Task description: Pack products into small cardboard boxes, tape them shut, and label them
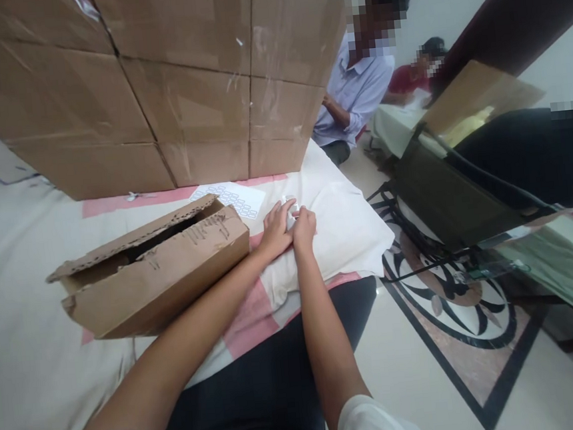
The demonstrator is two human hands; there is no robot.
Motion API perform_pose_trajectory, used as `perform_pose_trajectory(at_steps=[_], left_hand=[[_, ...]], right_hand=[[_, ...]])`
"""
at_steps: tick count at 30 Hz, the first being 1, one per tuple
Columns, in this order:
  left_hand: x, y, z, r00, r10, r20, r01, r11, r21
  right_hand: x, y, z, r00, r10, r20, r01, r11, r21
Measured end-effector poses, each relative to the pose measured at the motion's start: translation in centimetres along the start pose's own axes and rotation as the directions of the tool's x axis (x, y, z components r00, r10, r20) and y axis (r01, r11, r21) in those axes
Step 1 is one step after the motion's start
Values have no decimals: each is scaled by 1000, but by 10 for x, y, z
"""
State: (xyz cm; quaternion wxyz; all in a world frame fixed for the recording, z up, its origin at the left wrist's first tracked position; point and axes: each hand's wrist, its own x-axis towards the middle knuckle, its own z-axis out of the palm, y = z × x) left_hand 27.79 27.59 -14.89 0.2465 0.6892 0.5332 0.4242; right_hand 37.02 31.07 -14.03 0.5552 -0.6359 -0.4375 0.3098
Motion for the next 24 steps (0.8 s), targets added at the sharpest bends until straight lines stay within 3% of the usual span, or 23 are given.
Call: perform_pose_trajectory(at_steps=[4,11,24], left_hand=[[-1,-1,1,1000,20,2,-20,999,39],[-3,-1,3,999,37,-9,-37,996,81],[-4,0,-1,999,12,-42,-9,998,54]], right_hand=[[0,-3,-2,994,75,84,-81,994,69],[-2,-17,-13,944,226,241,-273,944,186],[-3,-21,1,912,267,311,-351,901,256]])
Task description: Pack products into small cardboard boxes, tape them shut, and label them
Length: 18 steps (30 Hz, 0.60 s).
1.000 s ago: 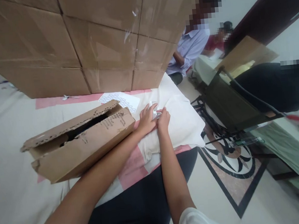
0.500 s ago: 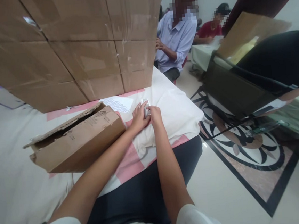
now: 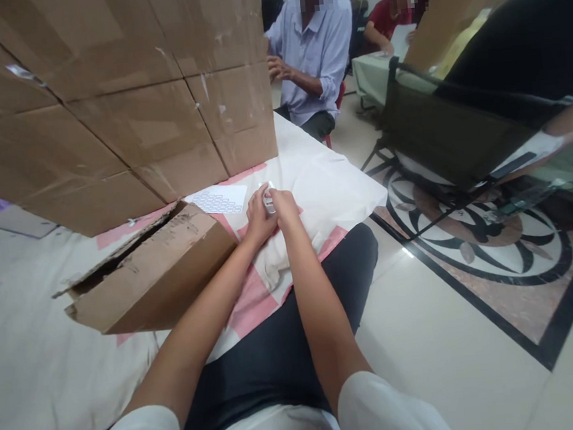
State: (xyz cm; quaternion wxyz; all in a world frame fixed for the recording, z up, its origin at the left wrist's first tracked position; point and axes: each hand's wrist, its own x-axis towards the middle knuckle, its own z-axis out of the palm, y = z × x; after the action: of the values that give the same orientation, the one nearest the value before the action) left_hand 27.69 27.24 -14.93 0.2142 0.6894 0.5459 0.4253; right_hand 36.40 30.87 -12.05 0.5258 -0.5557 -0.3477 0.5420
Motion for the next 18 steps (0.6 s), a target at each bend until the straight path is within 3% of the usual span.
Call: perform_pose_trajectory(at_steps=[4,10,18], left_hand=[[2,-5,4,999,39,-12,-39,999,22],[10,-17,11,985,64,-157,-66,998,-5],[11,-21,10,985,86,-153,-86,996,9]], right_hand=[[-1,9,-4,997,-78,5,78,996,-36],[-2,17,-7,984,-177,4,176,976,-128],[-13,16,-9,977,-212,39,215,961,-175]])
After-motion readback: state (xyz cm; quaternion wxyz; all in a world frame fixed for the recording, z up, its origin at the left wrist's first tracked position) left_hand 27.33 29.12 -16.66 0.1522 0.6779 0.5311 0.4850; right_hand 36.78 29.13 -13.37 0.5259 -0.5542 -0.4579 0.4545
